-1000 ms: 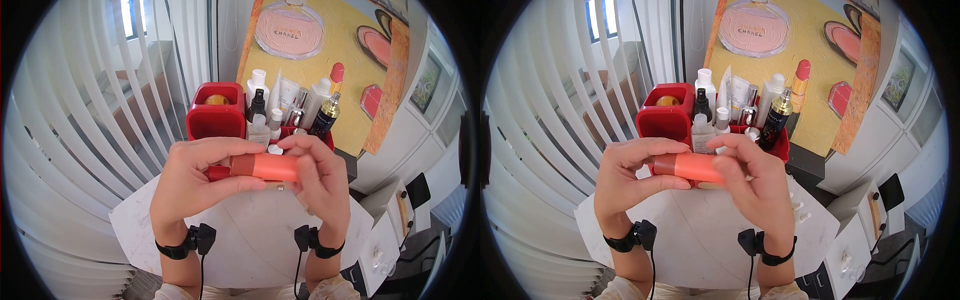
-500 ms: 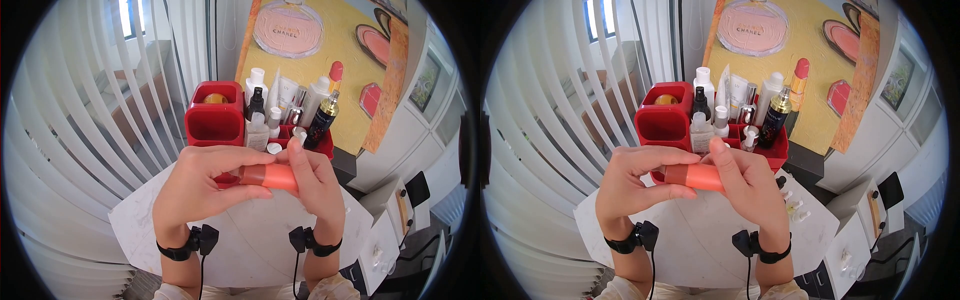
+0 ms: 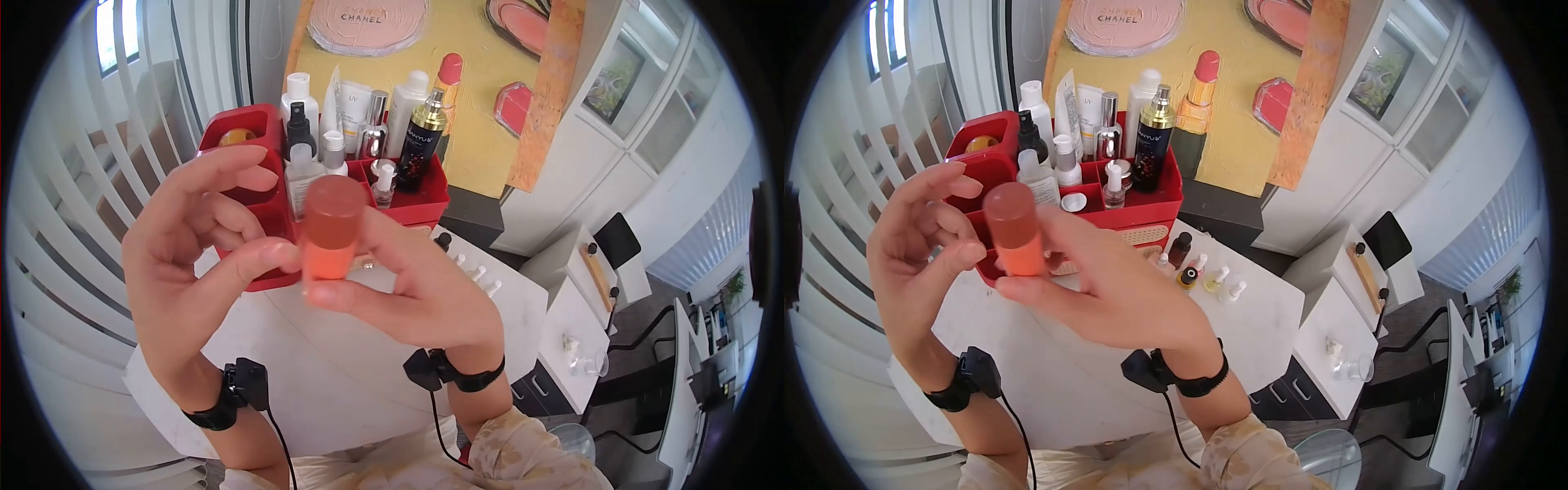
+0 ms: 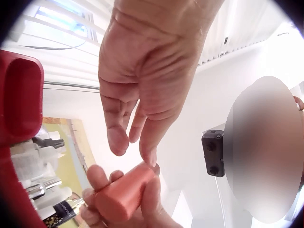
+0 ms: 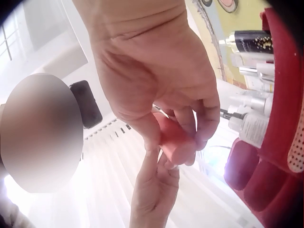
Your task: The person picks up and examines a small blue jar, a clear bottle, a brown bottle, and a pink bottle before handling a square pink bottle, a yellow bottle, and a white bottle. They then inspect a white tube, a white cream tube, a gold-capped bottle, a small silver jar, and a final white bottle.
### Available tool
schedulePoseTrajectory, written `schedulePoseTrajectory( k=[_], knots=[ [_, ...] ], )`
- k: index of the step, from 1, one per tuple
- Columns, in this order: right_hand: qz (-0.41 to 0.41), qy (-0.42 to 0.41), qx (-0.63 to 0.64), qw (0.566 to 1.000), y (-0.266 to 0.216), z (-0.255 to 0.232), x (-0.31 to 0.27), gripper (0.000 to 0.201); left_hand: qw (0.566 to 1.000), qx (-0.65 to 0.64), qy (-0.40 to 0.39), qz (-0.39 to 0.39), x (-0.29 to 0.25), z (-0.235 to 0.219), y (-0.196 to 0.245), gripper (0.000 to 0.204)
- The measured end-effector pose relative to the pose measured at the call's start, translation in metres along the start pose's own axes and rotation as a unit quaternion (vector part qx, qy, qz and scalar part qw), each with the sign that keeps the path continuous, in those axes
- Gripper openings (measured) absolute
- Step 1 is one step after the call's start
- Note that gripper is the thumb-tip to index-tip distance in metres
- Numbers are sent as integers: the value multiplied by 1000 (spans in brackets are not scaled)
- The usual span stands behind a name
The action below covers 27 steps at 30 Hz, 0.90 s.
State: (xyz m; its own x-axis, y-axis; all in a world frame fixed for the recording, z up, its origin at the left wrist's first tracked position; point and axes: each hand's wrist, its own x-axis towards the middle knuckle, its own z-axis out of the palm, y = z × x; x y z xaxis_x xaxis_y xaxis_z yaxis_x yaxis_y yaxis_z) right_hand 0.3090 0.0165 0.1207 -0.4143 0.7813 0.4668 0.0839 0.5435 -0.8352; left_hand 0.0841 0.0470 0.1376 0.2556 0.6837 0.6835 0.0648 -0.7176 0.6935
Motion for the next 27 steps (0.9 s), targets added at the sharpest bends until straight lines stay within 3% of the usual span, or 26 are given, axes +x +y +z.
schedulePoseTrajectory(
  k=[5, 6, 11, 17, 27],
  knots=[
    [14, 118, -141, 983, 8, -17, -44, 47, 1000, 14, -6, -6, -2, -5, 5, 53],
    [51, 152, -155, 975, 11, -20, -56, 47, 1000, 19, -9, -6, -2, -6, 6, 52],
    [171, 285, -315, 889, 32, -31, -118, 37, 1000, 16, -12, 7, -5, -9, 9, 49],
    [220, 283, -365, 859, 68, -50, -172, 30, 1000, 10, -9, 6, -6, -11, 11, 42],
    [243, 293, -351, 855, 89, -51, -159, 30, 1000, -14, -17, -8, -8, -12, 11, 33]
  ],
)
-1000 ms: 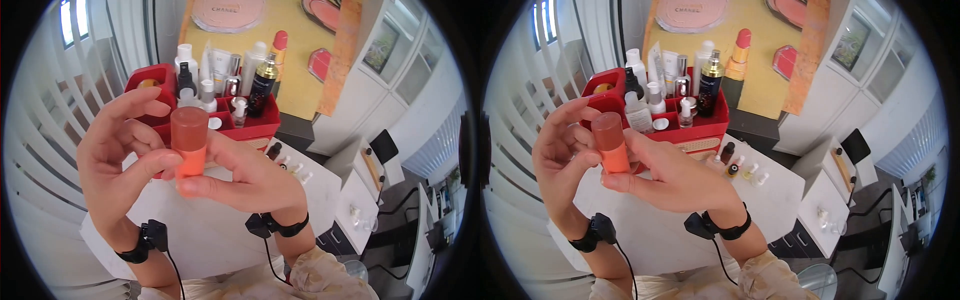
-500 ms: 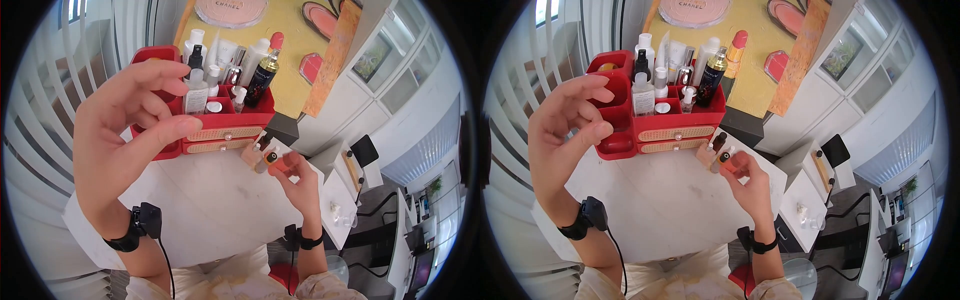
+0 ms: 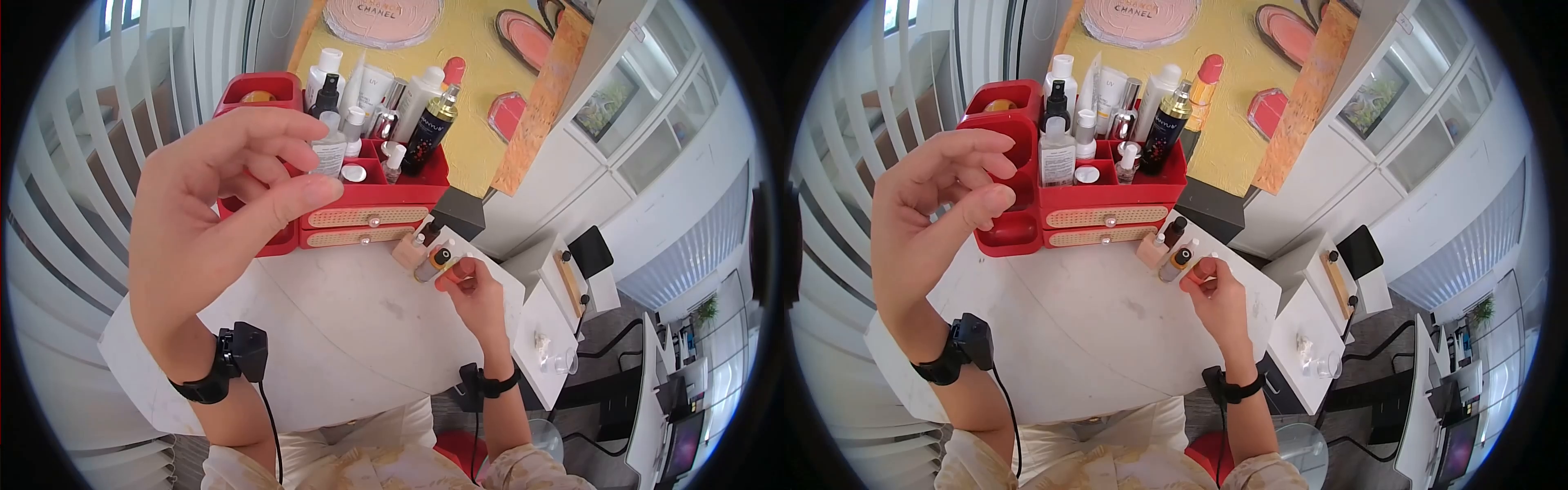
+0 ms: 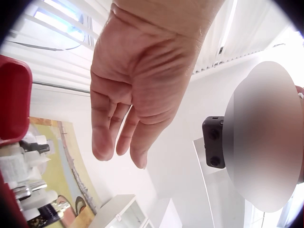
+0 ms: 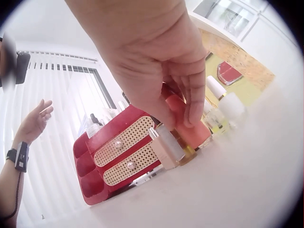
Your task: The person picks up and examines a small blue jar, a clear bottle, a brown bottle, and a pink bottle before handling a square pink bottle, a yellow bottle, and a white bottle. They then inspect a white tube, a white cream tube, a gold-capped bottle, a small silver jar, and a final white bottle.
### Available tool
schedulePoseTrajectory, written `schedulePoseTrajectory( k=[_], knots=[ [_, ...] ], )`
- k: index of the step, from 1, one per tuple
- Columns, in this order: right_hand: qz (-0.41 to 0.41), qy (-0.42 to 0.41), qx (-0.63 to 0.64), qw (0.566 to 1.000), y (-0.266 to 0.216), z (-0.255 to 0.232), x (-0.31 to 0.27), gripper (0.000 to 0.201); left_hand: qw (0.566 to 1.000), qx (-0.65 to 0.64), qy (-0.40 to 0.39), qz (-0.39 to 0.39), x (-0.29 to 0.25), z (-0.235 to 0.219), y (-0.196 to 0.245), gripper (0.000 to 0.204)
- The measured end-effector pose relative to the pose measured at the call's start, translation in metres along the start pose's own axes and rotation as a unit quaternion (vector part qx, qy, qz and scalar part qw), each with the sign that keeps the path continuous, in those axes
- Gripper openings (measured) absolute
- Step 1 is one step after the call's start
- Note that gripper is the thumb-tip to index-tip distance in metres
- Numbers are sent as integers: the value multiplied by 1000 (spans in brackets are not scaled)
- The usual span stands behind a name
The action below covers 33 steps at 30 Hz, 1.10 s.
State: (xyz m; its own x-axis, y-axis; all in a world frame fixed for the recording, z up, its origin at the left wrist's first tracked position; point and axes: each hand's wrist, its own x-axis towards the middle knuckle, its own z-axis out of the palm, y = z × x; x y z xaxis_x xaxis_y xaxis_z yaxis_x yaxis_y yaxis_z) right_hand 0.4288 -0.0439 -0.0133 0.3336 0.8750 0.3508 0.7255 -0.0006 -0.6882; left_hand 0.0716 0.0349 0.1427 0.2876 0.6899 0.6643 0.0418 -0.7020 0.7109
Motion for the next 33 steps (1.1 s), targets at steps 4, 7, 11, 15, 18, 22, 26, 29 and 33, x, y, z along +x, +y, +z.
schedulePoseTrajectory(
  k=[4, 7, 11, 15, 18, 22, 26, 29, 33],
  knots=[
    [-8, -1, -8, 1000, 8, 5, 0, 38, 1000, -7, -3, -3, 0, 0, 0, 32],
    [2, 5, -31, 1000, 6, -1, -2, 45, 1000, -21, -3, -8, 0, 0, 1, 31],
    [0, 30, -34, 999, -19, -14, -2, 47, 1000, -16, -1, -6, 0, -6, 1, 30],
    [-77, 84, -80, 990, -47, -22, 12, 34, 1000, -10, 12, -21, -1, -8, 3, 27],
    [-166, 83, -69, 980, -79, -18, 32, 33, 999, -14, 16, -29, 0, -6, 3, 25],
    [-268, 49, -77, 959, -107, 7, 61, 36, 999, -9, 18, -38, 2, -4, 3, 24],
    [-294, 17, -75, 953, -125, 38, 87, 36, 999, -1, 35, -23, 2, -1, 0, 25],
    [-284, 8, -73, 956, -122, 58, 103, 34, 999, 4, 36, -16, 3, -2, -3, 25],
    [-261, 41, -22, 964, -122, 65, 112, 30, 999, -2, 37, -10, 4, -1, -4, 25]
  ],
)
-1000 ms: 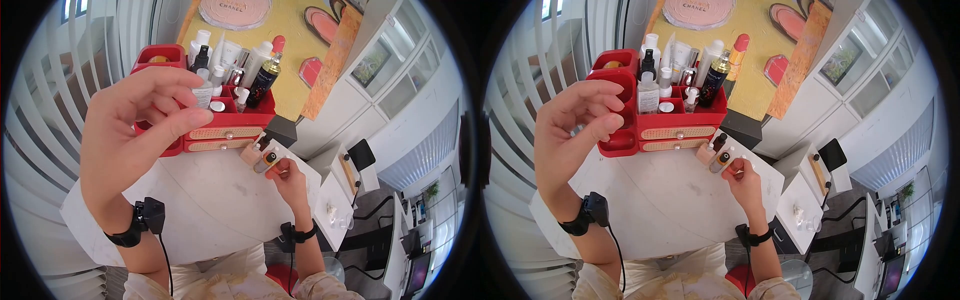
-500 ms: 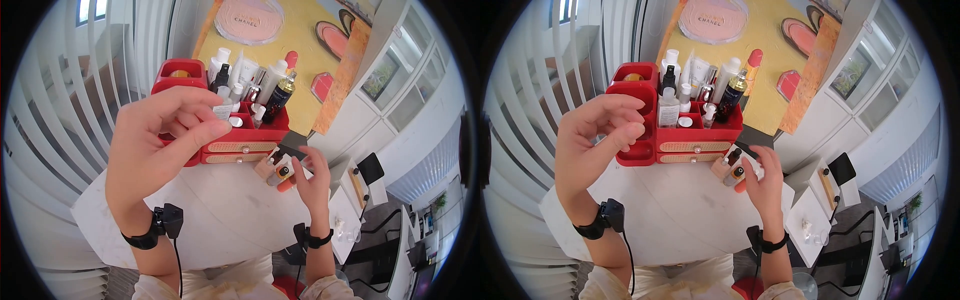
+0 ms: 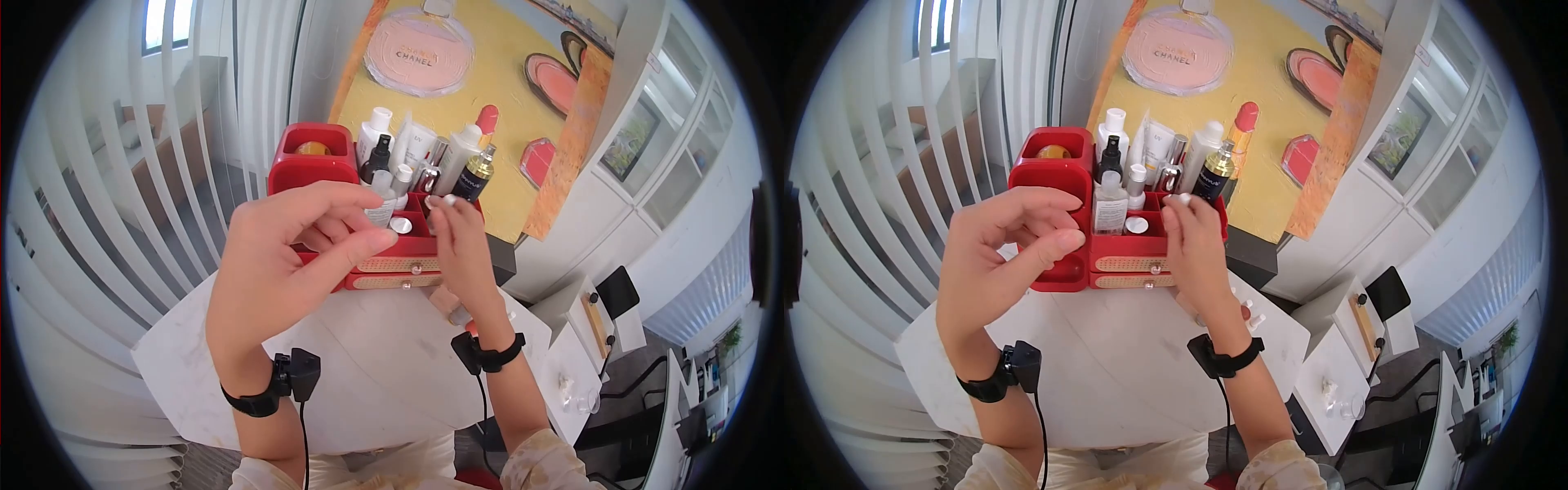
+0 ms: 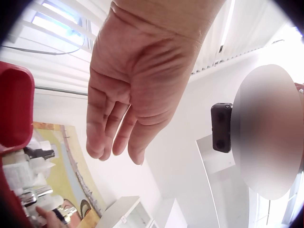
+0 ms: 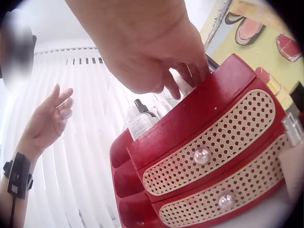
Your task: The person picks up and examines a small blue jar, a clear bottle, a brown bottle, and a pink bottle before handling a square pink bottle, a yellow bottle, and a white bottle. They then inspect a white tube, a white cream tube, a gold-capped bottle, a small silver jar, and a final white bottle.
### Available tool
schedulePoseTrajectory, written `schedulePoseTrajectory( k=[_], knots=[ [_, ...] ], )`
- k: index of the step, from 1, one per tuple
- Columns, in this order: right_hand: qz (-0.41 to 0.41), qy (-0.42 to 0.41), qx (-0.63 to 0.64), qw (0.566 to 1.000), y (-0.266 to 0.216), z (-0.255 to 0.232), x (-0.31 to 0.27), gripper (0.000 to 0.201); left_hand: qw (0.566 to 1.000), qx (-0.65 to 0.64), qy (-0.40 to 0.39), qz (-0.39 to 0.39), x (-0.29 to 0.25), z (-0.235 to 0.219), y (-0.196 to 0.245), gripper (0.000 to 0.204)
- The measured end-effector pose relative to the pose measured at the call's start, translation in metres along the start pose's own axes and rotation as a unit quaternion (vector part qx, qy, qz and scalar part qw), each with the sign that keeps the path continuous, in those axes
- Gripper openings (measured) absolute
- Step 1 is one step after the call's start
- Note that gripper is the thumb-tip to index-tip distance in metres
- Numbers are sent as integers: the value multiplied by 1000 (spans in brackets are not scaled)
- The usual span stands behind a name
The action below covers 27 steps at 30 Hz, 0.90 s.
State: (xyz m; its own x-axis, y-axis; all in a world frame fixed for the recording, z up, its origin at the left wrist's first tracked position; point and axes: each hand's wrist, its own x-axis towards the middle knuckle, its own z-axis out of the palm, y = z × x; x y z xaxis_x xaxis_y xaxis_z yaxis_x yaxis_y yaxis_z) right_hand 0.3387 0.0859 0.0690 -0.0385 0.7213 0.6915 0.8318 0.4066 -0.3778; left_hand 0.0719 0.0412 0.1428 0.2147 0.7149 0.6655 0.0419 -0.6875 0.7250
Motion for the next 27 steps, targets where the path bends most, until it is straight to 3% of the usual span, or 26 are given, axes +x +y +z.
schedulePoseTrajectory(
  k=[4, 5, 7, 8, 11, 14, 16, 20, 23, 27],
  knots=[
    [-17, 86, 54, 995, -1, -8, 15, 41, 1000, 2, -10, -3, 1, 3, -1, 24],
    [33, 48, 165, 985, -5, -11, 16, 40, 1000, 3, -18, -15, 2, 3, 0, 24],
    [126, -31, 380, 916, -34, -29, 19, 40, 999, 8, -34, -39, 3, 3, 1, 26],
    [112, -3, 447, 888, -57, -31, 22, 38, 999, 12, -31, -37, 3, 4, 0, 26],
    [157, -134, 535, 820, -69, -46, 19, 33, 999, 16, -25, -42, 5, 7, -3, 29],
    [154, -178, 561, 793, -65, -48, 18, 22, 997, -3, -40, -66, 7, 9, -3, 32],
    [171, -143, 549, 805, -71, -43, 15, 32, 995, -15, -61, -77, 7, 11, -3, 34],
    [195, -125, 568, 790, -70, -34, 12, 40, 989, 13, -139, -54, 8, 18, -7, 25],
    [207, -159, 583, 769, -67, -35, 10, 50, 988, 68, -129, -51, 9, 30, -7, 14],
    [278, -220, 611, 707, -74, -40, 12, 58, 986, 161, -19, 30, 13, 56, -16, 15]
  ],
)
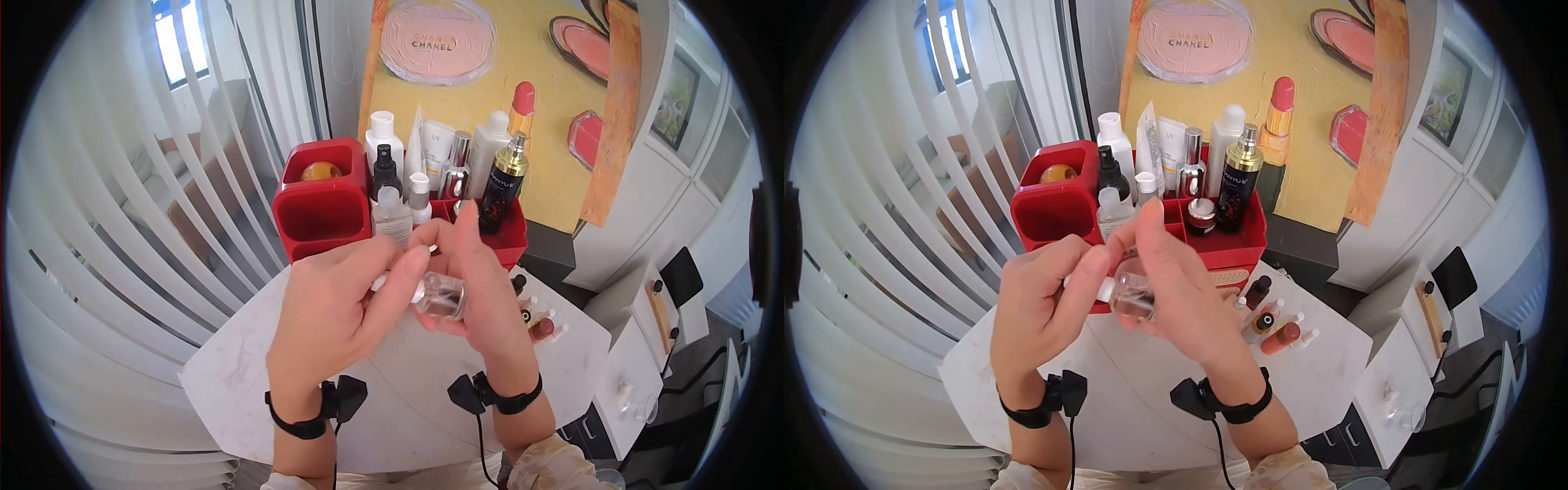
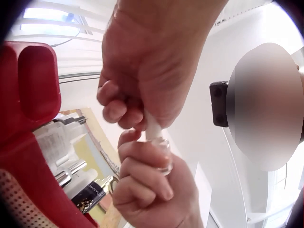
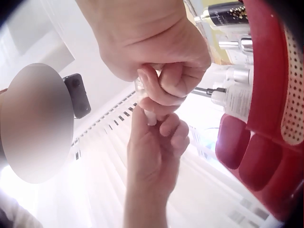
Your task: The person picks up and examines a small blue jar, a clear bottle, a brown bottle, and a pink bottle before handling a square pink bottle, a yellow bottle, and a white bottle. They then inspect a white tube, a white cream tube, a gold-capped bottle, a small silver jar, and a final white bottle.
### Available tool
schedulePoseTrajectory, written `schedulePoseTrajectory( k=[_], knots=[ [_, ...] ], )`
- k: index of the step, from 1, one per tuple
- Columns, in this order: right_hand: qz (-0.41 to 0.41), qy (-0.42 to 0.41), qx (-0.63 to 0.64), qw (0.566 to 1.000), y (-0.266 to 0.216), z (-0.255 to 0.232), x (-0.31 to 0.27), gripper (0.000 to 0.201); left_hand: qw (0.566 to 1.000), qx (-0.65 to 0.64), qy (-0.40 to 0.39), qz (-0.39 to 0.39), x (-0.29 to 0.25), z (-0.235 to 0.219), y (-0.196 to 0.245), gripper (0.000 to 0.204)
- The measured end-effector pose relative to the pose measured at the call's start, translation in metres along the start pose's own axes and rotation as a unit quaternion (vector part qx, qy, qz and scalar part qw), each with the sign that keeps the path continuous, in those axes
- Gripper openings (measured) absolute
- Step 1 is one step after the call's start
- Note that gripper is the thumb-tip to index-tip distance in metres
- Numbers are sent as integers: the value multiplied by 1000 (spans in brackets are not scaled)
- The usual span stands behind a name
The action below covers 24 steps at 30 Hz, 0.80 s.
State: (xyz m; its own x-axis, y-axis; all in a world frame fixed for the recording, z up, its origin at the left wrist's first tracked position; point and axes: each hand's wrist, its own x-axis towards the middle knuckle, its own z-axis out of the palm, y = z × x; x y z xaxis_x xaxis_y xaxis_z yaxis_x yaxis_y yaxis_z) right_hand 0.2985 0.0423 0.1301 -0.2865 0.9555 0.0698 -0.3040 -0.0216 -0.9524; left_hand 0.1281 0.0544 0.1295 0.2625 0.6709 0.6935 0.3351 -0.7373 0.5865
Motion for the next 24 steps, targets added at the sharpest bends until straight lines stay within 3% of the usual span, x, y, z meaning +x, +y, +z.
schedulePoseTrajectory(
  k=[4, 10, 16, 19, 24],
  knots=[
    [14, -64, 47, 997, 0, -1, -3, 52, 998, 27, 41, 46, 2, 7, -3, 24],
    [-17, -42, 36, 998, -2, 2, -4, 30, 997, 17, 59, 47, 2, 8, 3, 31],
    [-86, -22, -38, 995, -2, 1, -7, 28, 997, 6, 70, 27, 1, 10, 6, 34],
    [-185, 27, -118, 975, 7, 2, -5, 25, 997, -5, 76, 10, 1, 11, 6, 34],
    [-320, 47, -270, 907, 7, 0, -7, 16, 996, -33, 87, -15, 0, 11, 12, 32]
  ],
)
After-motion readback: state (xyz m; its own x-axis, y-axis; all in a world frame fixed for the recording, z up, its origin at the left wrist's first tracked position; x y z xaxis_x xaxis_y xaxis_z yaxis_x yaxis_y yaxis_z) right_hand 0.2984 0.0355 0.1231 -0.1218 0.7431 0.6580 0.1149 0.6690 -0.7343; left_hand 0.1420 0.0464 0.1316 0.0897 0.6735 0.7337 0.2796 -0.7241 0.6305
